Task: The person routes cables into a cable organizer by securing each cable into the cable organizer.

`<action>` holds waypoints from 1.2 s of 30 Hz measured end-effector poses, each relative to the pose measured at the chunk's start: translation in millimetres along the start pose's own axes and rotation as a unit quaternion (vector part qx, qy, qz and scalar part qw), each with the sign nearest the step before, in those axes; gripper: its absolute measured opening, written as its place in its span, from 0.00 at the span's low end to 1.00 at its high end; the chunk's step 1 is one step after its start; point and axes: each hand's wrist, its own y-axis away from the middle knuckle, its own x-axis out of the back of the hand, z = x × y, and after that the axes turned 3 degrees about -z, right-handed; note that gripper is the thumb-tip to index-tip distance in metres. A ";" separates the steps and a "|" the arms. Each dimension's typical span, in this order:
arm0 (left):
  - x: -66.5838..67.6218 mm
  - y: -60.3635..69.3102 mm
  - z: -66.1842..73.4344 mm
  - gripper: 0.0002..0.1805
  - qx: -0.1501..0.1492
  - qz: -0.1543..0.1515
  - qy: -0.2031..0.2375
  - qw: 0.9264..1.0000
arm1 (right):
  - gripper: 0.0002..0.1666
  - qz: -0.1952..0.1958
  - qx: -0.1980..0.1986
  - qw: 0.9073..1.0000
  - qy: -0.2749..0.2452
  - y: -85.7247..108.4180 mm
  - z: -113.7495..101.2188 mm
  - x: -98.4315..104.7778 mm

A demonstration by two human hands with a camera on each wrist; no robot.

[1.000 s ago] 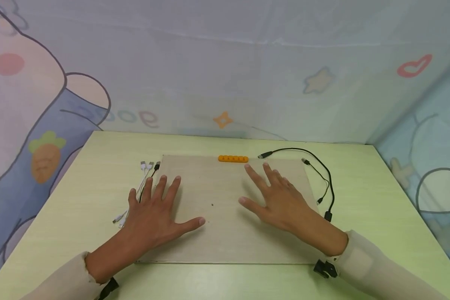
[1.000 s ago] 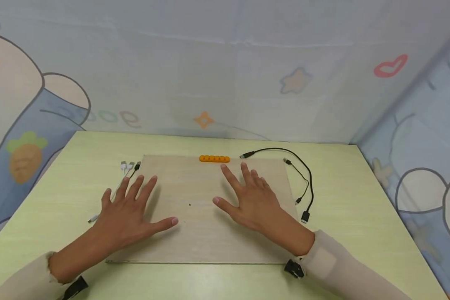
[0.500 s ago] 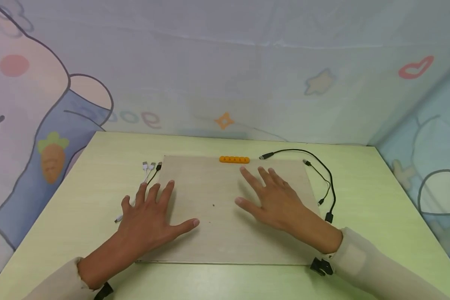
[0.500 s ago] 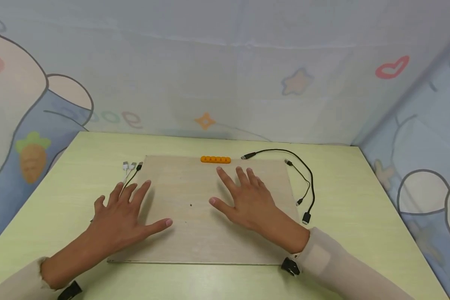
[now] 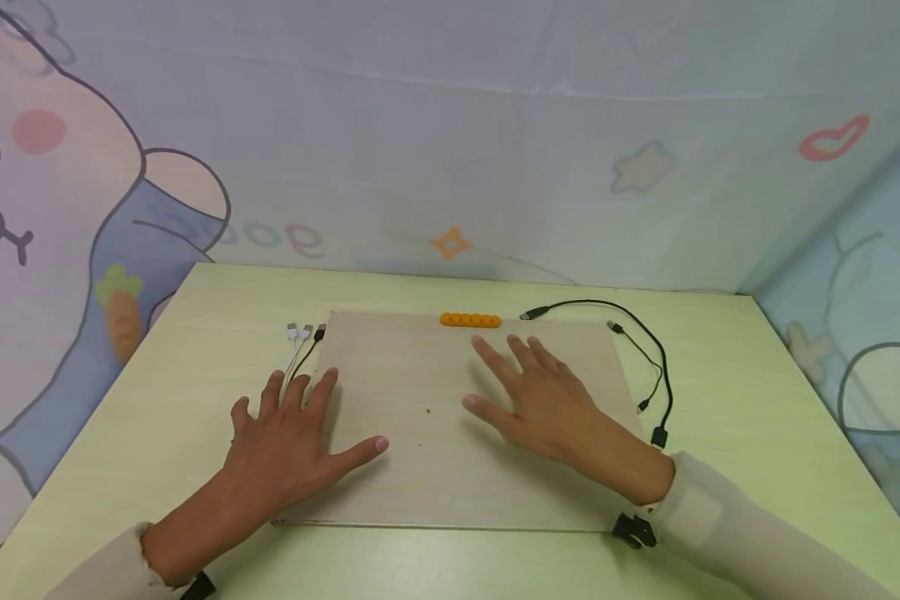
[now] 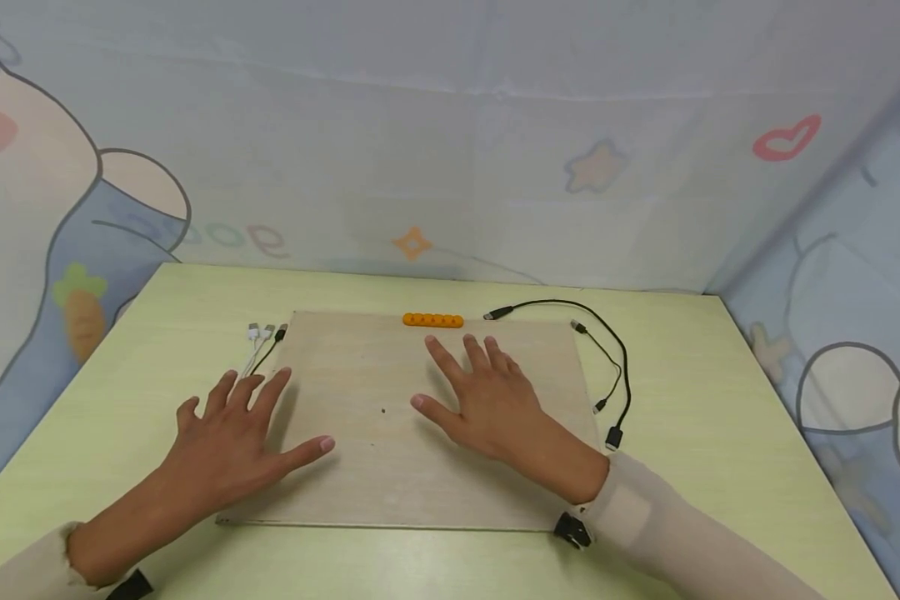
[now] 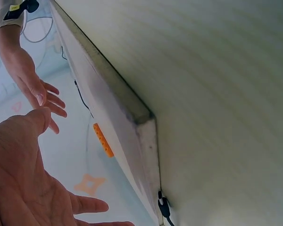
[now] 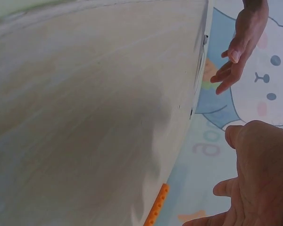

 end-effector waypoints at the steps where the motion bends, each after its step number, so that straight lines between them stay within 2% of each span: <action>1: -0.1 0.1 -0.3 0.66 0.000 -0.001 -0.002 1.000 | 0.50 -0.001 0.000 1.000 0.000 -0.4 -0.4 -0.1; 10: 1.4 -0.3 -3.5 0.66 0.000 -0.010 -0.013 1.000 | 0.50 0.002 0.004 1.000 0.002 -5.8 -4.7 1.9; 19: -0.2 2.5 -6.1 0.65 0.002 -0.010 -0.018 1.000 | 0.50 -0.018 0.004 1.000 -0.007 -9.4 -9.4 -0.4; 25: 1.0 2.8 -10.0 0.61 0.002 -0.012 -0.024 1.000 | 0.50 -0.015 0.007 1.000 -0.003 -11.3 -11.1 -1.0; 36: 1.9 3.6 -12.1 0.59 0.004 -0.004 -0.033 0.999 | 0.51 -0.026 0.010 1.000 -0.003 -16.8 -16.6 1.5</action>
